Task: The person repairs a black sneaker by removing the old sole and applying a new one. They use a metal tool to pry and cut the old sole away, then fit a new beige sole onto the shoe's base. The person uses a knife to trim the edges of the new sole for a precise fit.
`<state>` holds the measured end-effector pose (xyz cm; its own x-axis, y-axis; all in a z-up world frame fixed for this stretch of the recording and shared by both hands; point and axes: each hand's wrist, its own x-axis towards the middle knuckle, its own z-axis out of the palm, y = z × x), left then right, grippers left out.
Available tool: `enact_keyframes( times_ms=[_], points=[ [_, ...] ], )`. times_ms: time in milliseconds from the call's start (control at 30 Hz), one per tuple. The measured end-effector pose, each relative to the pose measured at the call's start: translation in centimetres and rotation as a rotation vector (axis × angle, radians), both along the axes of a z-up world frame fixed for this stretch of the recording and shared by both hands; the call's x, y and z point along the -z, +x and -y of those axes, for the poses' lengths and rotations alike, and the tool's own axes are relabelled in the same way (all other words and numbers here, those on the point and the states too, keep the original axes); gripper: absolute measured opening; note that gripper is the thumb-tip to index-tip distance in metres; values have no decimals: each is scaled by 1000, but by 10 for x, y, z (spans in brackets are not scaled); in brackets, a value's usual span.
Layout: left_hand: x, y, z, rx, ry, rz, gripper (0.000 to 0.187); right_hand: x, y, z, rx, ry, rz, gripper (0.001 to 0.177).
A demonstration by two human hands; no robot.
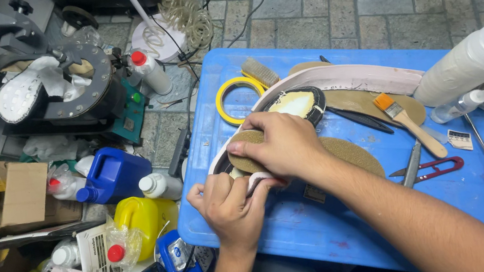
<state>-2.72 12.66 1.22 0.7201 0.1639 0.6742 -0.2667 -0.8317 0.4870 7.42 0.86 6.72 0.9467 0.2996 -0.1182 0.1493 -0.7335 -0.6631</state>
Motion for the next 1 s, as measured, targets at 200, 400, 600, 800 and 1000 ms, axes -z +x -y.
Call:
enact_keyframes(
  times_ms=[200,400,600,800,1000],
  points=[
    [12,0,8,-62,-23,79,29,13,7,-1,135,101,72,54],
    [-19,-3,0,-95,130,-176,33,11,6,-1,101,137,50,56],
    [-39,-2,13,-139,172,-279,63,2,10,-6,-180,-12,107,61],
    [-26,4,3,-10,82,-184,56,-5,38,14,-576,108,9,52],
    [-12,11,-10,117,96,19,48,22,33,11,-424,378,-96,42]
  ],
)
